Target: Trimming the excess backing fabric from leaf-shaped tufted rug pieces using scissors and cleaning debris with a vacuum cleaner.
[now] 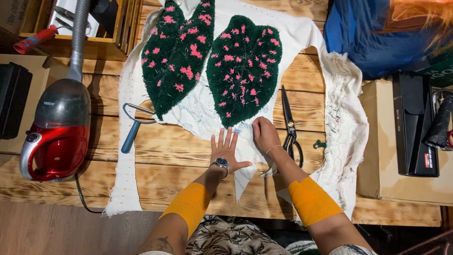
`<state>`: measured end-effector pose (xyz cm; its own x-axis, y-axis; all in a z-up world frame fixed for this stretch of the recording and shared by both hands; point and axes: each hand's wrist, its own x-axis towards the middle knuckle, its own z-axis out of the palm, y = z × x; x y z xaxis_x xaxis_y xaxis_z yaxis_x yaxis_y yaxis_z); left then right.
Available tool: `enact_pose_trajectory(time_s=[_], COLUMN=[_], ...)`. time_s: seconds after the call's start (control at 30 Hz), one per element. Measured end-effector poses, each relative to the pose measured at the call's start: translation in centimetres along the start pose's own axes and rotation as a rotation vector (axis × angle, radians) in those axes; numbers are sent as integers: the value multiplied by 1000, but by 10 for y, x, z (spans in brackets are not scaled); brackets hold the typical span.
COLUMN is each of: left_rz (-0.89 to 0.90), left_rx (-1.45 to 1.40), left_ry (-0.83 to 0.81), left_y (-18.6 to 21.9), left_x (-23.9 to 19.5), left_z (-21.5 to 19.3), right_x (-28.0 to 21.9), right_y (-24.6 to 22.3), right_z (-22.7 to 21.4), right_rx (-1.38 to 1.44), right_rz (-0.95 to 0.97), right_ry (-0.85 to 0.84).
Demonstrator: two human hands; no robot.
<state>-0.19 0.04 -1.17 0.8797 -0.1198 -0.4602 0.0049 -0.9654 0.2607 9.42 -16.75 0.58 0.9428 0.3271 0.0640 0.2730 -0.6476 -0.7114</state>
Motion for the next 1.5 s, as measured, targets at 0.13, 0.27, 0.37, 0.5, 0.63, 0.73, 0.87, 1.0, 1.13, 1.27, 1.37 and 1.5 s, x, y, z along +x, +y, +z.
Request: enact_pose_trajectory(time_s=[0.13,0.27,0.37,0.5,0.63,0.73,0.87,1.0,1.13,1.27,1.37,1.5], left_rz=[-12,-2,4,59,81,89,107,150,314,440,426,426], left_rx=[14,24,43,11,24,66,-32,-61,-106,-102,-90,-88], left_ry=[-24,7,-9,-48,-83,-125,-98,70,217,194,177,204], left_y=[3,1,5,7,12,11,10,14,42,75,84,85], left_x=[-1,1,-7,-22,-31,-36,-30,-7,10,22,29,36], left_z=[-4,-1,-8,-10,-24,-35,-35,-23,-24,-29,-21,-19], right_x=[3,4,6,9,-4,-15,-60,-110,-106,-82,-80,-91], right_y=[-32,-43,-10,6,-35,-21,31,74,61,37,48,69], right_z=[-7,7,28,24,-6,-21,-53,-69,-73,-86,-90,-90], right_rx=[36,40,-3,15,279,306,-64,-329,-373,-431,-446,-423], right_rz=[39,78,-16,73,334,10,227,363,370,505,542,540], right_ry=[-118,-59,-2,-14,-290,-234,119,198,210,27,-35,7])
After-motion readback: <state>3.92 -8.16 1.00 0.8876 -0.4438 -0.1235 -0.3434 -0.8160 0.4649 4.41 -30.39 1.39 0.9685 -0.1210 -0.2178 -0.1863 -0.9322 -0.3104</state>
